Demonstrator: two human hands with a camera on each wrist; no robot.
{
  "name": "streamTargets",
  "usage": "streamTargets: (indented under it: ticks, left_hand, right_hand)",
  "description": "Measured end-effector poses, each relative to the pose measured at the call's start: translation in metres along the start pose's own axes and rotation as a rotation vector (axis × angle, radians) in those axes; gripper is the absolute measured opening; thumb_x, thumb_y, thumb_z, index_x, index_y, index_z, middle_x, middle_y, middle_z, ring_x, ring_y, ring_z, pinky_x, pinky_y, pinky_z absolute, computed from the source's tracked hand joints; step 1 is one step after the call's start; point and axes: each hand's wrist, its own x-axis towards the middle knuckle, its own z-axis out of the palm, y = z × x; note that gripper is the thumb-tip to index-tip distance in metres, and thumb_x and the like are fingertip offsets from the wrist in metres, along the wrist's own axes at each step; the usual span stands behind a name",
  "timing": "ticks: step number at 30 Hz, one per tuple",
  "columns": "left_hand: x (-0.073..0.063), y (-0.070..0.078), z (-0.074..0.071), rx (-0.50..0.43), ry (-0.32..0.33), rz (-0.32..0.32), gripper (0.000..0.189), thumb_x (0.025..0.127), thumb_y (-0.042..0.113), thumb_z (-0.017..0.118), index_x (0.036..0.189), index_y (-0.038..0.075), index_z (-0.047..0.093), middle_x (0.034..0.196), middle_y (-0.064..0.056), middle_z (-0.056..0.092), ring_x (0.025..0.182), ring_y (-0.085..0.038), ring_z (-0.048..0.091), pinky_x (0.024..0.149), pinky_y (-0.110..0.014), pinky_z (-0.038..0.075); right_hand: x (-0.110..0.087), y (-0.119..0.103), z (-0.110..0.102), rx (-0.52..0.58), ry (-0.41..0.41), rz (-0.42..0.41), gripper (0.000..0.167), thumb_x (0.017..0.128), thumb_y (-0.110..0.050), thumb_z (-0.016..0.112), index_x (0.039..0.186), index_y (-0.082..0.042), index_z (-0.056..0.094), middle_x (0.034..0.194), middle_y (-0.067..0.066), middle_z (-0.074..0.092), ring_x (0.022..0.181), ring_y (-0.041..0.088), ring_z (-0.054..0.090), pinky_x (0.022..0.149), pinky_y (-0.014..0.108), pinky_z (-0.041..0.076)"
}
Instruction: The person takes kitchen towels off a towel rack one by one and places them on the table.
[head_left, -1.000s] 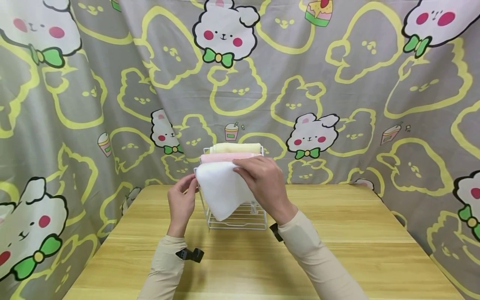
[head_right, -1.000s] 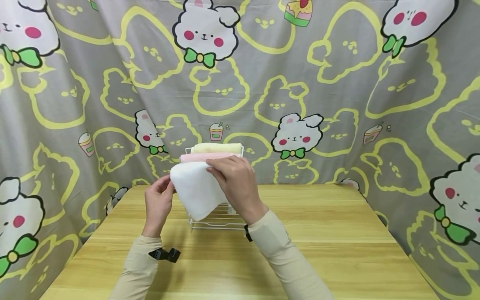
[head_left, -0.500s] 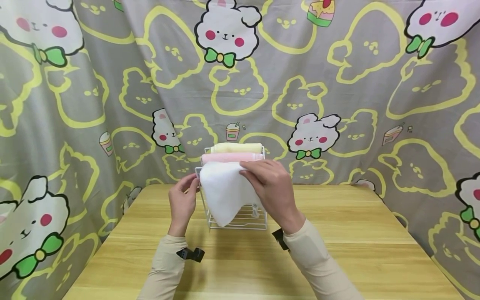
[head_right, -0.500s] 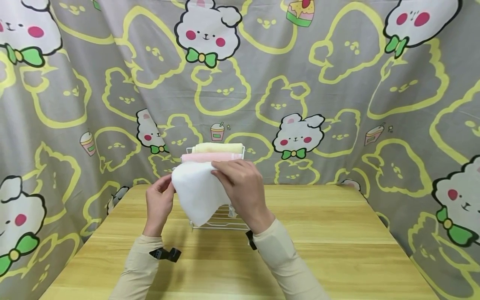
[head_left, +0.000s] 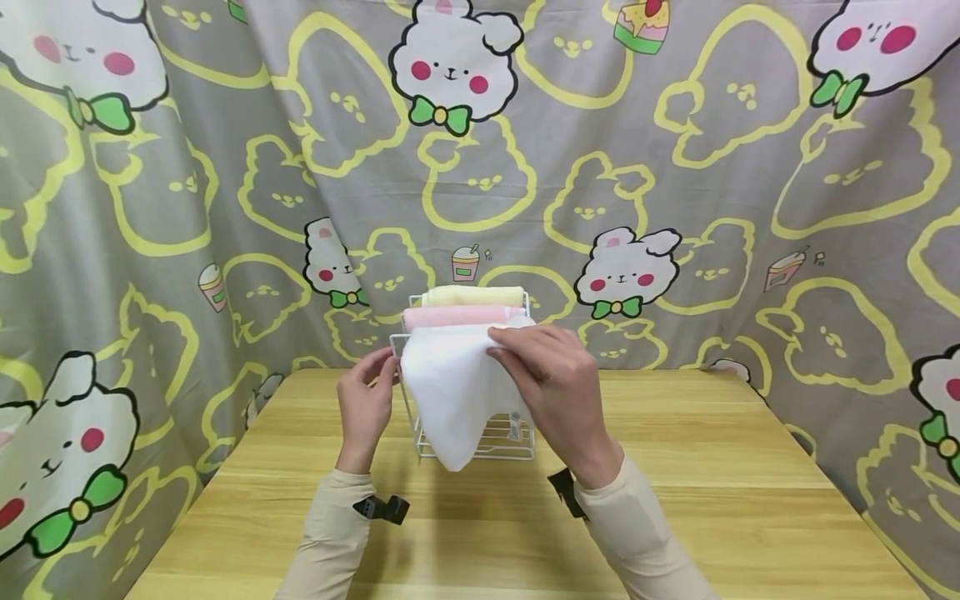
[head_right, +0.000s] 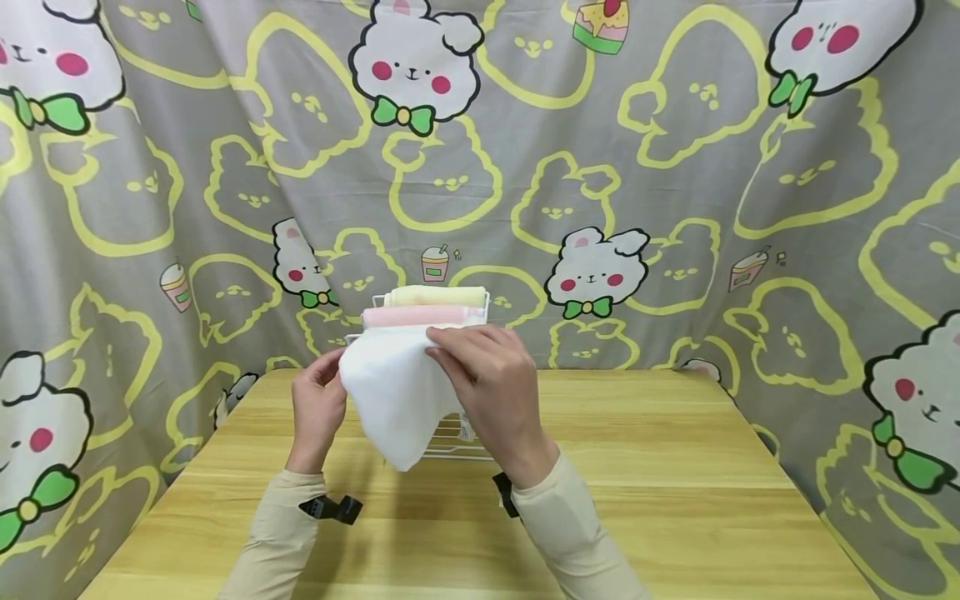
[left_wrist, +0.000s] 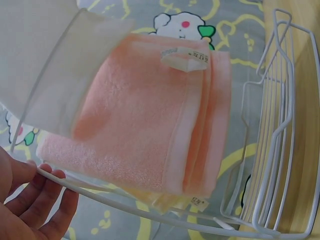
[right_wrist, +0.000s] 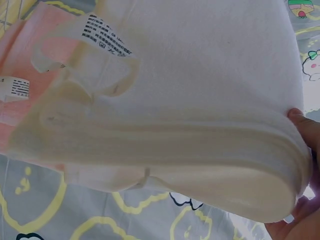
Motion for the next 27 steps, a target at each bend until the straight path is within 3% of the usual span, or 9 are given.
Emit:
streamTargets:
  ticks: [3,7,13,15,22,27]
  left_hand:
    - [0.000,0.000,0.000,-0.004,0.001,-0.011,0.020,0.097,0.005,0.069,0.113,-0.007,0.073,0.110,-0.026,0.073,0.085,0.003,0.068,0.081,-0.031,0.066]
    - [-0.001,0.002,0.002,0.008,0.004,-0.020,0.021,0.098,0.001,0.066,0.115,-0.010,0.071,0.113,-0.028,0.072,0.085,0.007,0.065,0.079,-0.022,0.065]
    - [-0.009,0.032,0.001,0.028,-0.012,-0.002,0.021,0.099,-0.003,0.062,0.114,-0.016,0.068,0.113,-0.034,0.069,0.086,0.011,0.063,0.077,-0.012,0.061]
    - [-0.010,0.036,0.001,0.033,-0.016,0.001,0.021,0.099,-0.003,0.062,0.114,-0.016,0.068,0.113,-0.034,0.069,0.086,0.011,0.062,0.077,-0.012,0.061]
    - [0.000,-0.001,0.001,0.037,-0.001,-0.007,0.022,0.100,0.002,0.064,0.117,-0.010,0.070,0.115,-0.028,0.071,0.089,0.010,0.063,0.076,-0.010,0.061]
    - [0.000,-0.002,0.000,0.082,0.012,0.001,0.022,0.101,0.008,0.065,0.116,-0.005,0.073,0.114,-0.024,0.073,0.092,0.005,0.063,0.076,-0.008,0.059]
  right_hand:
    - [0.000,-0.003,-0.003,0.012,0.008,0.002,0.026,0.084,-0.011,0.085,0.109,-0.011,0.081,0.099,0.004,0.080,0.093,0.021,0.073,0.080,0.037,0.058]
    - [0.002,-0.006,-0.006,0.030,0.015,-0.001,0.026,0.083,-0.009,0.085,0.109,-0.009,0.081,0.099,0.004,0.080,0.092,0.021,0.072,0.082,0.037,0.059]
    - [0.007,-0.012,-0.012,0.032,0.014,-0.017,0.026,0.084,-0.009,0.084,0.109,-0.008,0.080,0.100,0.006,0.080,0.089,0.022,0.071,0.085,0.035,0.063]
    - [0.008,-0.013,-0.014,0.033,0.020,-0.024,0.028,0.082,-0.008,0.085,0.109,-0.007,0.080,0.100,0.006,0.079,0.088,0.022,0.071,0.084,0.035,0.064]
    - [0.011,-0.018,-0.020,0.035,0.030,-0.040,0.027,0.082,-0.008,0.085,0.109,-0.007,0.080,0.100,0.006,0.079,0.088,0.021,0.070,0.083,0.034,0.063]
    - [0.013,-0.023,-0.023,0.053,0.047,-0.044,0.027,0.081,-0.005,0.085,0.108,-0.007,0.081,0.100,0.005,0.079,0.087,0.022,0.071,0.080,0.034,0.063]
